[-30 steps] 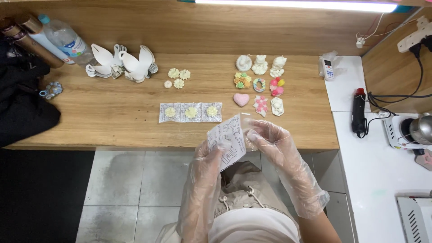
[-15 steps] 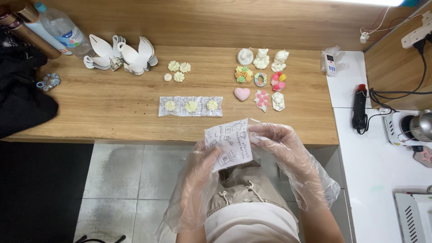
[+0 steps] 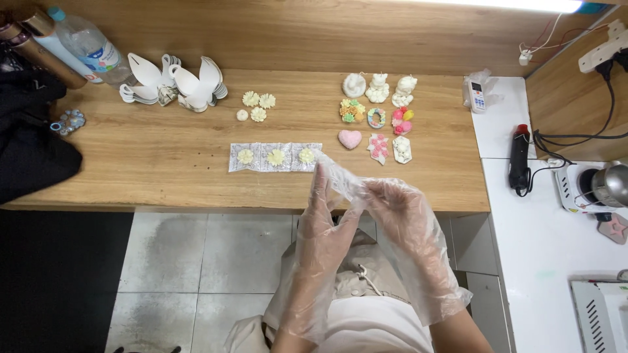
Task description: Individual packaging of small flower-shaped wax melts into clear plastic bags.
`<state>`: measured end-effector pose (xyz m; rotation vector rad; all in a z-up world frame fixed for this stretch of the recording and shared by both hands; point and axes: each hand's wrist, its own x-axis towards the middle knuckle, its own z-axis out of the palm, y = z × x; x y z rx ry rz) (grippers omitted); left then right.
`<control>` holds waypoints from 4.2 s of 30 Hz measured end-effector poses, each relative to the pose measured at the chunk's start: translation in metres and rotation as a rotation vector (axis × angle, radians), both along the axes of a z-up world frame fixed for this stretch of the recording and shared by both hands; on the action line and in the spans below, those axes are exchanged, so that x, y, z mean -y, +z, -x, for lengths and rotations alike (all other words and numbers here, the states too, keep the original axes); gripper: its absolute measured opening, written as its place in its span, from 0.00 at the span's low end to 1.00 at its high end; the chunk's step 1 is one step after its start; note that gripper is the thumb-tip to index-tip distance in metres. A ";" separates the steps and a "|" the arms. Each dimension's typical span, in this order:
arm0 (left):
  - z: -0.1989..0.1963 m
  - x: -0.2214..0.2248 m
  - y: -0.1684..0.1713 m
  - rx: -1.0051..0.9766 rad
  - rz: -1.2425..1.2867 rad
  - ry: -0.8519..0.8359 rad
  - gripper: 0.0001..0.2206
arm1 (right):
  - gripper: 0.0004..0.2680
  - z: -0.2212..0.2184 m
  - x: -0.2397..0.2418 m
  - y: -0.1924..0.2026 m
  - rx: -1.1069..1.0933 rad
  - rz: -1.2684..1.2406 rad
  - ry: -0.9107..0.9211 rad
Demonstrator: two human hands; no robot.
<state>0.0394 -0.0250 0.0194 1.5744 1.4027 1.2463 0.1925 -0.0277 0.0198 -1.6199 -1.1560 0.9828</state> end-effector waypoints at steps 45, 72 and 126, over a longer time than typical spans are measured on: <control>0.014 -0.026 -0.069 0.007 -0.056 0.274 0.38 | 0.10 0.067 -0.026 -0.022 0.509 -0.393 0.159; 0.058 -0.067 -0.121 1.423 0.783 0.255 0.51 | 0.03 0.061 -0.097 -0.054 0.724 -0.395 0.436; 0.047 -0.046 -0.129 1.705 0.555 0.167 0.21 | 0.08 0.071 -0.101 -0.058 0.703 -0.392 0.694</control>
